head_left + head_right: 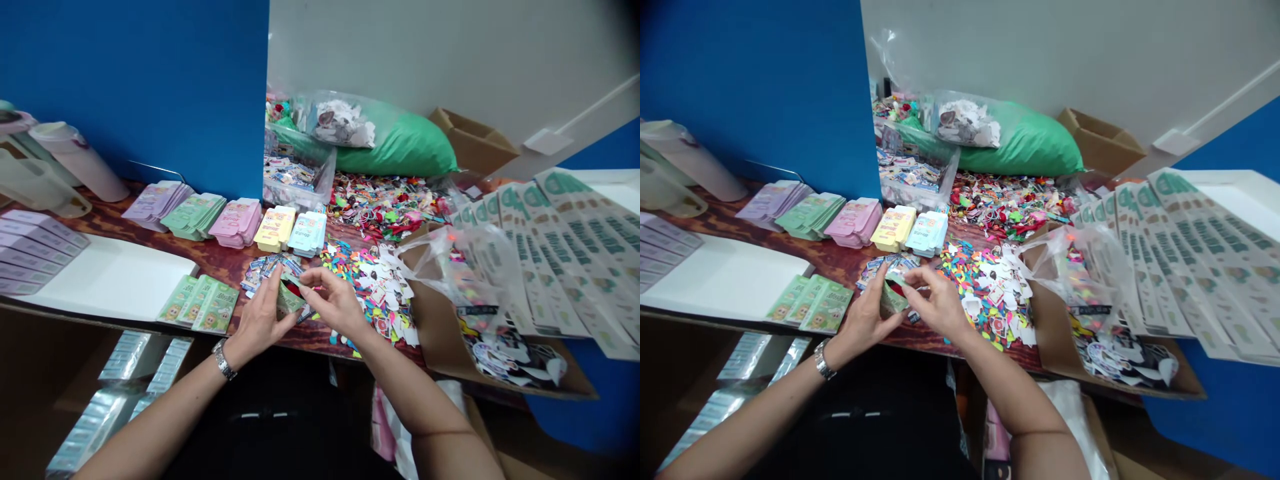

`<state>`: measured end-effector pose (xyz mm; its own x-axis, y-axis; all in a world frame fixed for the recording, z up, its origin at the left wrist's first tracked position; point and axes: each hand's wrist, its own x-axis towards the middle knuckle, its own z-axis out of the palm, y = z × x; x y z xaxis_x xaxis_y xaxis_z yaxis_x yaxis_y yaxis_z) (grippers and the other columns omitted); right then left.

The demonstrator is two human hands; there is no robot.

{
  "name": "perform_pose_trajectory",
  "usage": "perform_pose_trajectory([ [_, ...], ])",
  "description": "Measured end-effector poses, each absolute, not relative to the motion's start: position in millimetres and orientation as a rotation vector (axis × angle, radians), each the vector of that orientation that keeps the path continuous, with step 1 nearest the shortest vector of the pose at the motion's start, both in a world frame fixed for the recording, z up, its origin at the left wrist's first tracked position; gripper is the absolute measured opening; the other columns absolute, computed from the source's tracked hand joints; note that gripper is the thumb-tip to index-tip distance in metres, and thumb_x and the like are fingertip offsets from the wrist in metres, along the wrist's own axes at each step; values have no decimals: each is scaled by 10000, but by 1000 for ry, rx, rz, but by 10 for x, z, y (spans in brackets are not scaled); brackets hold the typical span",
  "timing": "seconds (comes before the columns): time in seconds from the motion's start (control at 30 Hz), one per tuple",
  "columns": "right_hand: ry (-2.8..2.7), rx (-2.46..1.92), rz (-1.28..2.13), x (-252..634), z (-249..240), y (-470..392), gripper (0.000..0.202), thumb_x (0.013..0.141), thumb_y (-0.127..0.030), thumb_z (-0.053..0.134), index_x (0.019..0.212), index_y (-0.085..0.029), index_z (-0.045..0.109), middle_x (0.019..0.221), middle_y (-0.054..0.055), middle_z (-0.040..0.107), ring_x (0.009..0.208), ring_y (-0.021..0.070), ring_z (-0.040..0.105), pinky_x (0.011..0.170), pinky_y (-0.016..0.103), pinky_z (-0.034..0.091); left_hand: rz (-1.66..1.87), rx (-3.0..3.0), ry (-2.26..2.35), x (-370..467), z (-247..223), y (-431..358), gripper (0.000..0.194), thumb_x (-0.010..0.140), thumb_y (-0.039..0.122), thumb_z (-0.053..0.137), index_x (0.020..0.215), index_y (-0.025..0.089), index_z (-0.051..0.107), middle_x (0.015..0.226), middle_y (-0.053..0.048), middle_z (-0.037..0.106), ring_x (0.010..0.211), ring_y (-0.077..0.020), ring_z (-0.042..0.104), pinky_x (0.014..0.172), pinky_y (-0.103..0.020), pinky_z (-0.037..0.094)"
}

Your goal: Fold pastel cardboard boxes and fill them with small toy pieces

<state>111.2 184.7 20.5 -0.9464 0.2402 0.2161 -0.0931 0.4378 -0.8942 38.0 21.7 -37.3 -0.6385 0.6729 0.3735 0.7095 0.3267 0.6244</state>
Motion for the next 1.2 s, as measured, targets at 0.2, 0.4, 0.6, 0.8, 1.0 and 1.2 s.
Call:
perform_pose_trajectory([
  [0.2,-2439,5,1149,1132,185,1760,231,871,-81,559,1009,-209,695,1003,43,706,957,164,659,882,318,545,-899,-1295,-2508,380,-385,225,990,869,415,567,1522,83,-99,1181,-221,559,1059,-339,584,909,-480,495],
  [0.4,-2376,140,904,1218,-42,1567,429,948,-84,449,1335,-238,551,1215,75,661,1161,197,594,993,397,519,-650,-1269,-2527,364,-415,170,1011,848,415,557,1509,47,-113,1047,-177,551,852,-273,603,657,-338,519],
  [0.6,-2429,147,987,1156,-181,1523,489,963,-161,474,1442,-243,422,1327,89,587,1244,206,540,1058,416,477,-635,-1318,-2612,360,-332,27,1006,823,367,562,1523,105,-112,1142,-173,507,955,-280,577,713,-348,535],
  [0.8,-2454,328,1001,1004,-156,1479,547,975,-129,404,1508,-217,319,1442,100,486,1361,191,434,1136,406,406,-736,-1302,-2614,372,-308,-28,1006,830,344,563,1518,104,-131,1146,-180,494,1003,-311,558,765,-410,545],
  [1.0,-2520,339,1106,961,-164,1479,578,984,-194,442,1531,-237,259,1479,83,444,1366,176,430,1137,377,405,-790,-1248,-2659,367,-319,-93,992,844,350,557,1521,119,-130,1145,-180,508,989,-301,571,721,-386,548],
  [1.2,-2540,416,1100,913,-161,1529,574,992,-214,440,1535,-222,256,1532,83,354,1420,168,339,1186,380,333,-821,-1250,-2561,350,-302,-123,994,803,312,581,1531,88,-59,1132,-186,536,985,-306,583,747,-381,550],
])
